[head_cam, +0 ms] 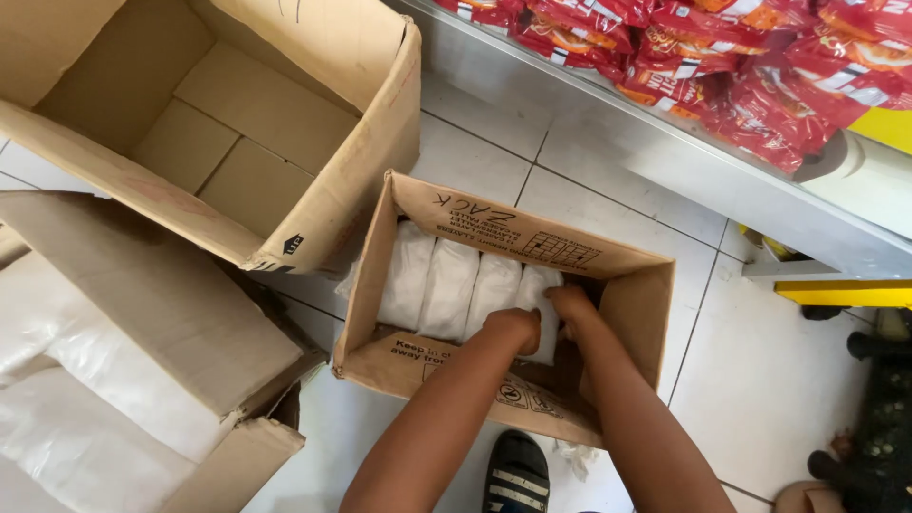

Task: The recorder is packing small white plastic-wrapped bags into cardboard boxes on the floor of a shop.

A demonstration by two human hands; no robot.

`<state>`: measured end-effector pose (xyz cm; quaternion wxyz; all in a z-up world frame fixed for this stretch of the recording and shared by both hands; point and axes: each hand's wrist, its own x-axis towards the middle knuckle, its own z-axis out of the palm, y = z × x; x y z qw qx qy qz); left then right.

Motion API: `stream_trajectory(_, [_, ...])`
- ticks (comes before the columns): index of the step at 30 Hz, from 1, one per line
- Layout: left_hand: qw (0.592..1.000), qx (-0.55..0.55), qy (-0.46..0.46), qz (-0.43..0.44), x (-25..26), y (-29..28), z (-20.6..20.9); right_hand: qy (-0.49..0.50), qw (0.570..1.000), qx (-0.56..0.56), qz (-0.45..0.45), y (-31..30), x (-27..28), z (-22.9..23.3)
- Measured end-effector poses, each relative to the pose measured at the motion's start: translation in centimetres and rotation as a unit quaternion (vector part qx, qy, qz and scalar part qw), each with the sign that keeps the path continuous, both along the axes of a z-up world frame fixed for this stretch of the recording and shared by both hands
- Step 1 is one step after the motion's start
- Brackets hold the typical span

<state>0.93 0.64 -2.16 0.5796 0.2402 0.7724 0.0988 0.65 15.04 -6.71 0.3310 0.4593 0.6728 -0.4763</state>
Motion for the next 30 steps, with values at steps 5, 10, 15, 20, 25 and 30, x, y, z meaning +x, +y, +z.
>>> stream_trajectory(5, [0.999,-0.033,0.017,-0.032,1.3,-0.1,0.1,0.066,0.998,0.015,0.002,0.1,-0.5,-2.0])
stream_trajectory(10, [0.997,-0.038,0.071,-0.004,3.3,0.8,-1.5,0.131,0.986,0.041,0.097,0.6,0.5,-5.9])
stream_trajectory(15, [0.986,-0.068,0.101,-0.114,3.4,1.9,-3.5,0.04,0.991,0.047,0.121,-2.9,-0.4,1.8])
stream_trajectory(20, [0.987,-0.064,0.1,-0.11,3.1,1.3,-3.0,0.074,0.988,0.042,0.13,1.3,-0.3,-5.4])
stream_trajectory(25, [0.988,-0.037,0.114,-0.099,2.8,-0.5,-0.9,0.131,0.979,0.046,0.15,1.4,0.5,-6.5])
stream_trajectory(30, [0.976,-0.013,0.208,-0.068,3.0,0.1,-4.9,0.106,0.952,0.128,0.258,-2.0,0.9,-1.2])
